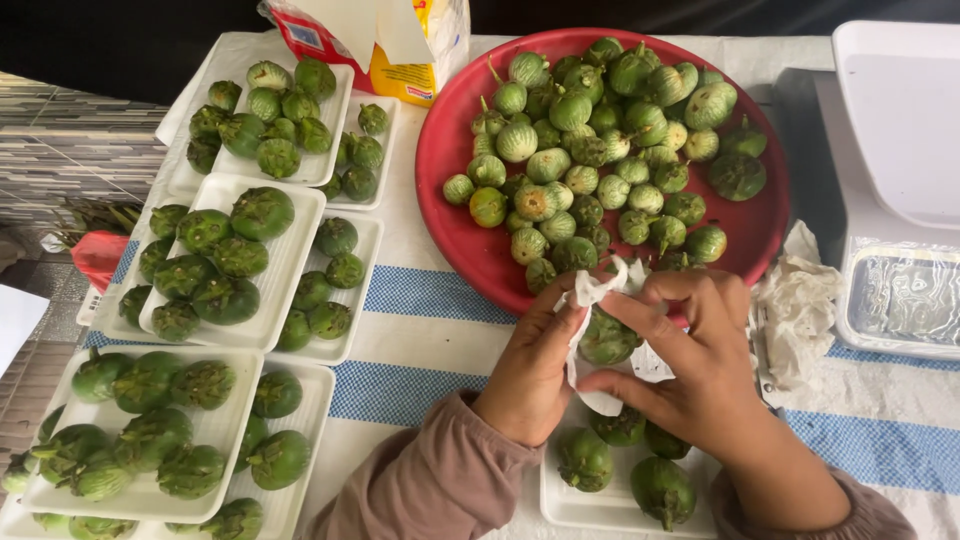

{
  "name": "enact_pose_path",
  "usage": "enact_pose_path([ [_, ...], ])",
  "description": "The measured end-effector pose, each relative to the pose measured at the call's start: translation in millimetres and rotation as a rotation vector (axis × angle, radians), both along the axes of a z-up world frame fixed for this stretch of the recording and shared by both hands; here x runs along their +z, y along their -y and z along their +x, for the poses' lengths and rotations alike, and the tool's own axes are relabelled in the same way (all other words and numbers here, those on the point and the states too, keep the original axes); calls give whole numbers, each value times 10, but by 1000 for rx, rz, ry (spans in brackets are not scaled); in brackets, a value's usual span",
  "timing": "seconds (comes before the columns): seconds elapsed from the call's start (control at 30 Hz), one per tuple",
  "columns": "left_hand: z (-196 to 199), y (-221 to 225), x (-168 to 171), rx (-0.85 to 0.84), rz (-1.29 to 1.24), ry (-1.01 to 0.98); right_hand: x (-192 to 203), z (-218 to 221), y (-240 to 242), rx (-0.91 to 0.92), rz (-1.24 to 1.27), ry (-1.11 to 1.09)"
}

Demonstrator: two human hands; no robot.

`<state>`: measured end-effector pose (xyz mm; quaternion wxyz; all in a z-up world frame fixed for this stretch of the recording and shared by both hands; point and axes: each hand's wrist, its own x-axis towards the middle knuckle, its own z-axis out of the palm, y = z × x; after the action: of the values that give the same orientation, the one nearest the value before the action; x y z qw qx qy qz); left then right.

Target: Cleaning, trimming, and weighing small green eggplants before placing them into trays.

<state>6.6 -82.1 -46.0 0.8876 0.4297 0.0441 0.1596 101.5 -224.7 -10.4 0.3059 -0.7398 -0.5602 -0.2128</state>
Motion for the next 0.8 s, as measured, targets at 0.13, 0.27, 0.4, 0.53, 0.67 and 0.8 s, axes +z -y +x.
enact_pose_path([
  [0.13, -2, -65, -118, -185, -509, 50, 63, -37, -54, 86, 64, -148],
  [0.27, 68, -126, -301, -35, -522, -47, 73, -35, -84, 120, 59, -221],
  [0.4, 54, -177, -199, 0, -422, -63, 73, -72, -97, 70, 90, -153],
  [0.53, 68, -179, -232, 62, -404, -110, -42, -31, -64, 147, 120, -439],
  [0.67, 120, -137, -181, 185, -331, -82, -106, -72, -74, 197, 150, -788],
  [0.8, 108, -133, -107, 248, -243, -132, -49, -41, -113, 161, 39, -668],
])
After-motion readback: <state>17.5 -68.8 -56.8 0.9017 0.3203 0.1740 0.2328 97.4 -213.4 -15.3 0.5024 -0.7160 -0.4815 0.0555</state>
